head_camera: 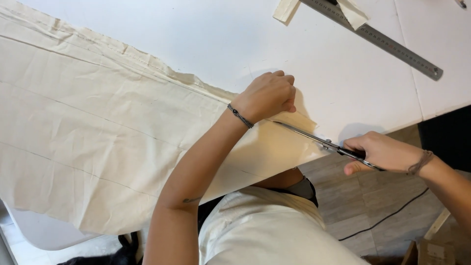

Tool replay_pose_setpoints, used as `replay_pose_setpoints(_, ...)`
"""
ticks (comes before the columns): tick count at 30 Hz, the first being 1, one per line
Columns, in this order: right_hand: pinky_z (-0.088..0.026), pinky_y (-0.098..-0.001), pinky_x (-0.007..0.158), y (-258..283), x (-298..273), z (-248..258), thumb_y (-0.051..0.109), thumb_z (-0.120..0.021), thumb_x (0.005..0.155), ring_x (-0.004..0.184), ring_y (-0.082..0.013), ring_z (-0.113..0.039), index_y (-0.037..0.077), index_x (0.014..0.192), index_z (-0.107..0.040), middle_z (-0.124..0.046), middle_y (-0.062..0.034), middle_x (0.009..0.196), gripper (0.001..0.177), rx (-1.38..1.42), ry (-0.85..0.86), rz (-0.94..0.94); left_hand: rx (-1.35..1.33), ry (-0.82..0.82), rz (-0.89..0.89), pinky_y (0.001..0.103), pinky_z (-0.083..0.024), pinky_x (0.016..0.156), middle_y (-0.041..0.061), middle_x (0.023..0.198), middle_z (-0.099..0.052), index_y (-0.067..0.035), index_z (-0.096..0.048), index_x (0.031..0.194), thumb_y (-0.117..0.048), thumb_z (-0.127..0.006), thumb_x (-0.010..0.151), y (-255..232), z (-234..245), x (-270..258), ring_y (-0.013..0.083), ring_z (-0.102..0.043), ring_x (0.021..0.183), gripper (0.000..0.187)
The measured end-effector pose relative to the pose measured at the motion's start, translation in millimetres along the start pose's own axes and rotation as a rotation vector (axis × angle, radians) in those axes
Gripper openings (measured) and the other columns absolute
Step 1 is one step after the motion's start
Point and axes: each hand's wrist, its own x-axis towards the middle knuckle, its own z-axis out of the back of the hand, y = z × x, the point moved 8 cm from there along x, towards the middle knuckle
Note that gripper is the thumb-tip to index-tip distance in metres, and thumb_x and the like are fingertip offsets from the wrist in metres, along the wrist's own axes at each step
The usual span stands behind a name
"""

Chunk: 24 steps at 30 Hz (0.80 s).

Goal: Cutting fabric pieces with scissors on a workshop table and opening a curtain.

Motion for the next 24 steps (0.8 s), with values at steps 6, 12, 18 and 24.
replay_pose_setpoints(6, -0.031, -0.0282, 0.055, 7, 4, -1, 0.07, -0.079, 0.074, 0.057, -0.0102, -0.037, 0.015, 0.067, -0.043, -0.041, 0.0053, 0.062, 0.066, -0.022, -0.014, 0.051, -0.041, -0.011, -0.015, 0.038, -0.044, 0.068, -0.002, 0.083, -0.059, -0.02, -0.066, 0.072, -0.037, -0.077, 0.095, 0, 3, -1, 0.0243, -0.054, 0.087, 0.03)
replay_pose_setpoints(12, -0.032, -0.0293, 0.055, 9, 4, 0, 0.07, -0.077, 0.075, 0.057, -0.01, -0.038, 0.015, 0.065, -0.044, -0.042, 0.0056, 0.062, 0.065, -0.049, -0.048, 0.085, -0.046, -0.002, -0.008, 0.038, -0.045, 0.069, -0.002, 0.084, -0.059, -0.02, -0.067, 0.074, -0.038, -0.077, 0.095, 1, 3, 0, 0.0249, -0.054, 0.088, 0.029)
replay_pose_setpoints(18, -0.034, -0.0292, 0.055, 14, 0, 0, 0.07, -0.078, 0.074, 0.056, -0.0104, -0.039, 0.014, 0.065, -0.045, -0.043, 0.005, 0.06, 0.065, -0.034, -0.043, 0.063, -0.038, 0.002, -0.008, 0.038, -0.045, 0.072, -0.003, 0.084, -0.06, -0.021, -0.066, 0.073, -0.039, -0.078, 0.094, 0, 4, 0, 0.0238, -0.054, 0.087, 0.03)
replay_pose_setpoints(24, -0.033, -0.0303, 0.053, 8, 1, -3, 0.065, -0.083, 0.076, 0.054, -0.0104, -0.037, 0.014, 0.064, -0.045, -0.039, 0.0047, 0.058, 0.065, -0.062, -0.069, 0.083, -0.041, 0.008, 0.006, 0.037, -0.045, 0.07, -0.003, 0.084, -0.059, -0.021, -0.067, 0.074, -0.039, -0.077, 0.094, -1, 5, -1, 0.0236, -0.054, 0.086, 0.029)
